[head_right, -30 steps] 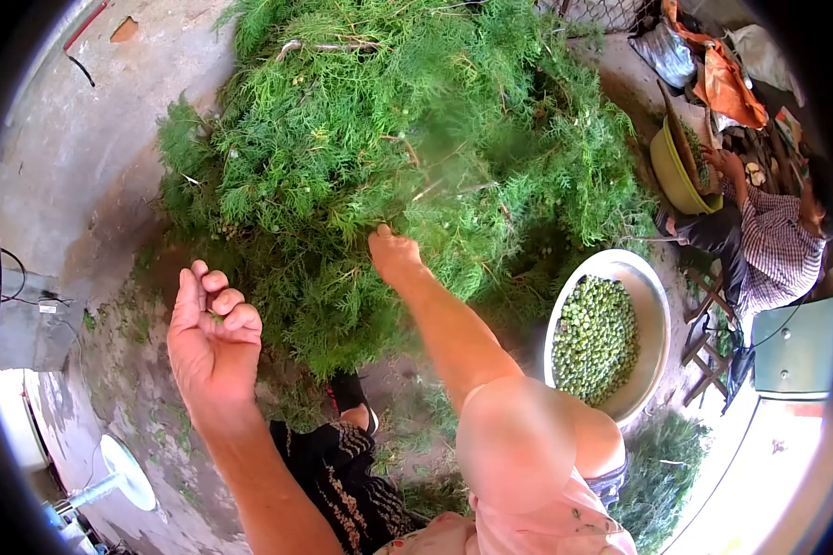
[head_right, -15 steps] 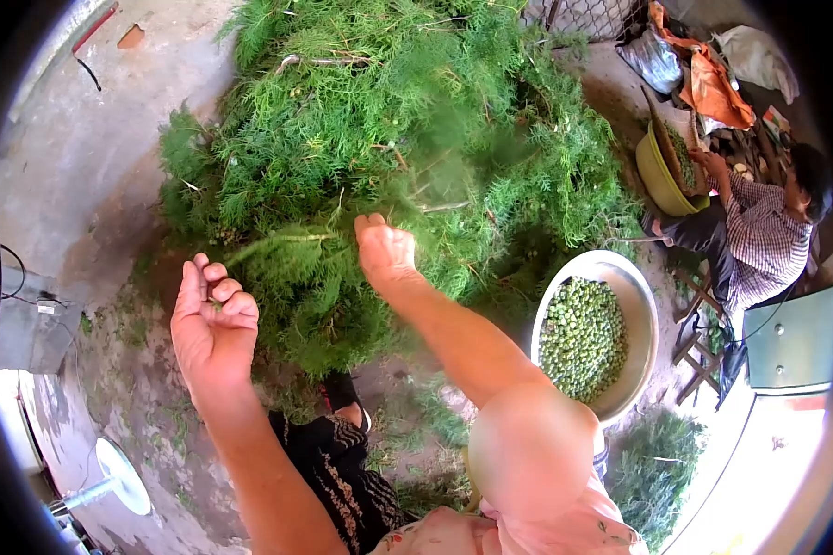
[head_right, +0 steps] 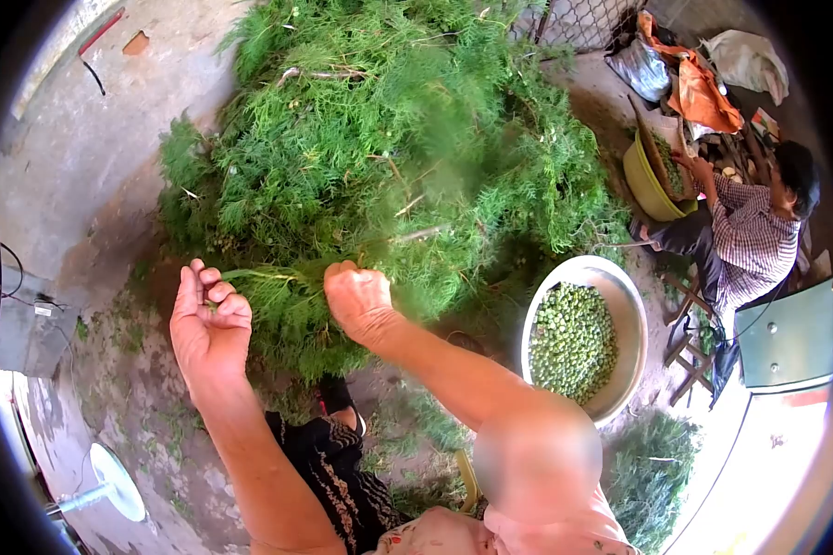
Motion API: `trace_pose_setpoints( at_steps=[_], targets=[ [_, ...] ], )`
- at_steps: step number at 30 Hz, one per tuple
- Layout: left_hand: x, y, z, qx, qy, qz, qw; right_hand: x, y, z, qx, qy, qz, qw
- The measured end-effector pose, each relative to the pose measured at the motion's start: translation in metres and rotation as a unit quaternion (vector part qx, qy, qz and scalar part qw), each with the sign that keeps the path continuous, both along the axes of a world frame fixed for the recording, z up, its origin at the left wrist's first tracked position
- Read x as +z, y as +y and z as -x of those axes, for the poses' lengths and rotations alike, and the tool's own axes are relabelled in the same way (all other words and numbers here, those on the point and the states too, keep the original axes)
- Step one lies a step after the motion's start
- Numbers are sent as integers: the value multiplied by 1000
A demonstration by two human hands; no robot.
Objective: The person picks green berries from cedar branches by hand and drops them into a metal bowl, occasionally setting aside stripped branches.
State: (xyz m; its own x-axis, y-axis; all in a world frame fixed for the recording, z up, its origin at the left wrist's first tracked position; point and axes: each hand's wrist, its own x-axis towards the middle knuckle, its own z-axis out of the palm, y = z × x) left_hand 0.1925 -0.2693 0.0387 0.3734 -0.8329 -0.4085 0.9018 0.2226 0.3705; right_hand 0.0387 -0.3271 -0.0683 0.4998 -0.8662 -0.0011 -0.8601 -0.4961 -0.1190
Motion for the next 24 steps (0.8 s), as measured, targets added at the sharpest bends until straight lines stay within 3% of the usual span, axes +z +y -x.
trace_pose_setpoints(
  at_steps=[7,8,9,13,15,17,20,23,24],
  targets=[
    [-2,3,-7,1,6,7,1000,23,30,-15,27,-23,-15,999],
    [-1,5,-8,3,5,6,1000,14,26,-14,5,-10,0,1000],
    [-1,6,-8,7,3,3,1000,20,18,-10,-21,1,-77,997],
    [-2,9,-12,9,7,6,1000,32,-5,19,-121,-124,-62,983],
    [-1,8,-11,11,5,-10,1000,58,-16,36,-131,-229,-137,955],
    [-1,6,-7,6,-5,-19,1000,86,-16,49,-172,-289,-123,934],
    [-2,4,3,-19,-17,-39,999,65,-29,82,-223,-452,-202,839],
    [-4,1,19,-54,-45,-58,996,113,-3,86,-261,-474,-272,796],
    [-5,1,25,-69,-51,-65,994,133,8,85,-309,-434,-282,798]
  ],
)
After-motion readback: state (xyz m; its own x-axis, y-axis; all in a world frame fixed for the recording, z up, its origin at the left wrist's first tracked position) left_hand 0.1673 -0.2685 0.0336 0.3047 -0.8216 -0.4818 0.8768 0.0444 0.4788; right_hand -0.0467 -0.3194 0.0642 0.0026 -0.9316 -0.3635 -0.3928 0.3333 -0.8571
